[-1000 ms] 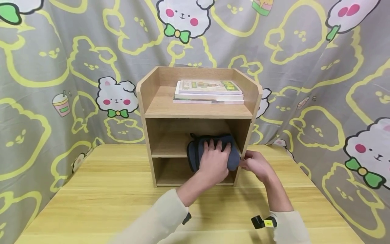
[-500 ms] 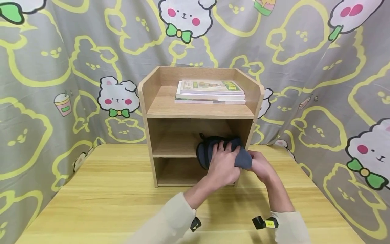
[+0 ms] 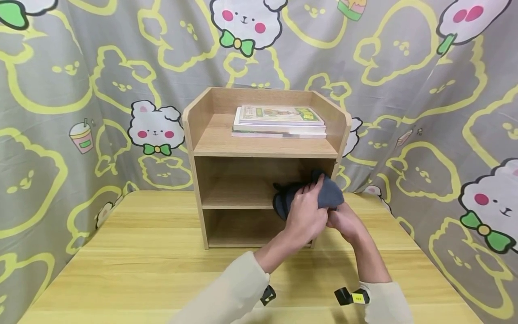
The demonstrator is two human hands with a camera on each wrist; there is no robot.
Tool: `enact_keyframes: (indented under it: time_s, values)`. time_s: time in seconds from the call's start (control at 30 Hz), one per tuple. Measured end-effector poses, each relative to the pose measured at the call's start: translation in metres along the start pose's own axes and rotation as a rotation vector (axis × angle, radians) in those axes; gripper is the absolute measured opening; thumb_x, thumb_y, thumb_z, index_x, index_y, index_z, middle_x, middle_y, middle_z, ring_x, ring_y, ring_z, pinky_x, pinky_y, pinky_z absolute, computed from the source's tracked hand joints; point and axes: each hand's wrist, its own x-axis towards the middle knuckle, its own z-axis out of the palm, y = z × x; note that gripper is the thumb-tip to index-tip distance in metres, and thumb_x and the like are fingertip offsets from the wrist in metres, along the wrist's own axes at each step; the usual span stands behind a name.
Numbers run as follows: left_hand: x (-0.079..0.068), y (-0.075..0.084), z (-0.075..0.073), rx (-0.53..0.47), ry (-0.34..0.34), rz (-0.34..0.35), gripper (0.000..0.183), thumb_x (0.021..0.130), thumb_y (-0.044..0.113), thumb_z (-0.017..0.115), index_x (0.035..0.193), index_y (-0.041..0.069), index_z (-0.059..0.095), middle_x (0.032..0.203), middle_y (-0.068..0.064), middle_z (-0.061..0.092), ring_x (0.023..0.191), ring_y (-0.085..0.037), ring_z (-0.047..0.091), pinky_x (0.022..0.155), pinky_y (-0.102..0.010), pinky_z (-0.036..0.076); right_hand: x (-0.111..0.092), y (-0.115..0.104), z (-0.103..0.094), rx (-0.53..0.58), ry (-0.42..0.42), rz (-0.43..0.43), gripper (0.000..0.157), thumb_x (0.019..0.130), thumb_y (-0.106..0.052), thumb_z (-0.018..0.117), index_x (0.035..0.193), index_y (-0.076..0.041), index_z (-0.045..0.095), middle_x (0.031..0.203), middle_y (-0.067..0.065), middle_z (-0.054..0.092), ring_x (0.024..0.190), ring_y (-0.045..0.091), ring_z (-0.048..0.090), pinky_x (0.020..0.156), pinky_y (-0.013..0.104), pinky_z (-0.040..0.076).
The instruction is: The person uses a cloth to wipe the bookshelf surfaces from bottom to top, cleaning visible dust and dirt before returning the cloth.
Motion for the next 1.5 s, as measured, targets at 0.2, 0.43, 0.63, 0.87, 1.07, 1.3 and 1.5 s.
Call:
enact_keyframes:
  time_s: [0.2,0.43,0.63,0.87,1.07,1.3,1.5]
  values:
    - [0.008,0.012,-0.011,-0.152,0.094,0.002,0.076,0.082,0.002,0.055,0.156,0.016,0.042,0.145,-0.005,0.059,0.132,-0.025,0.058,0.109,-0.034,0.046,-0.001,0.0,-0.001,-0.026,-0.004,0.04,0.014,0.087,0.002,0.056,0.088,-0.01,0.064,0.068,-0.008,0.052,0.068,0.01,0.051,0.066,0.029,0.047]
    - [0.007,0.018,-0.018,-0.135,0.152,0.126,0.077,0.079,-0.001,0.056,0.154,0.012,0.044,0.146,-0.005,0.058,0.136,-0.021,0.054,0.111,-0.03,0.044,-0.002,0.0,0.0,-0.036,0.005,-0.021,0.016,0.085,0.002,0.062,0.084,-0.013,0.066,0.067,-0.01,0.052,0.065,0.009,0.05,0.062,0.028,0.046]
    - [0.002,0.014,-0.024,-0.073,0.184,0.22,0.081,0.075,-0.003,0.061,0.153,0.01,0.046,0.144,-0.006,0.06,0.133,-0.021,0.057,0.11,-0.028,0.045,-0.002,0.001,0.0,-0.016,-0.014,0.001,0.011,0.087,0.002,0.062,0.095,-0.002,0.067,0.074,-0.007,0.06,0.07,0.009,0.056,0.067,0.029,0.051]
    - [0.0,-0.007,-0.044,0.051,0.189,0.301,0.06,0.077,-0.002,0.069,0.135,0.006,0.059,0.12,-0.008,0.071,0.104,-0.021,0.07,0.091,-0.032,0.057,0.0,-0.004,0.007,-0.024,-0.013,0.094,0.032,0.091,-0.004,0.062,0.12,0.009,0.063,0.095,0.002,0.069,0.088,0.009,0.064,0.085,0.032,0.055]
    - [-0.001,-0.03,-0.051,0.568,0.097,0.387,0.036,0.081,0.016,0.078,0.114,0.01,0.066,0.106,-0.004,0.072,0.107,-0.023,0.068,0.103,-0.044,0.051,0.0,-0.004,0.008,-0.07,-0.001,0.123,0.043,0.09,-0.007,0.066,0.129,0.011,0.058,0.109,0.013,0.071,0.102,0.015,0.066,0.096,0.039,0.054]
    - [-0.016,-0.04,-0.023,0.663,-0.052,0.321,0.04,0.082,0.022,0.072,0.12,0.012,0.071,0.11,-0.006,0.071,0.105,-0.025,0.066,0.1,-0.046,0.051,0.0,-0.001,0.006,-0.047,0.013,0.124,0.043,0.088,-0.003,0.061,0.129,0.011,0.059,0.1,0.007,0.07,0.091,0.011,0.065,0.09,0.035,0.055]
    - [-0.012,-0.028,-0.008,0.529,-0.079,0.28,0.049,0.08,0.019,0.065,0.129,0.014,0.068,0.125,-0.005,0.068,0.119,-0.025,0.06,0.107,-0.042,0.045,-0.001,-0.001,0.002,-0.031,0.018,0.089,0.025,0.094,-0.012,0.06,0.109,0.006,0.064,0.073,-0.006,0.057,0.072,0.01,0.054,0.073,0.029,0.05]
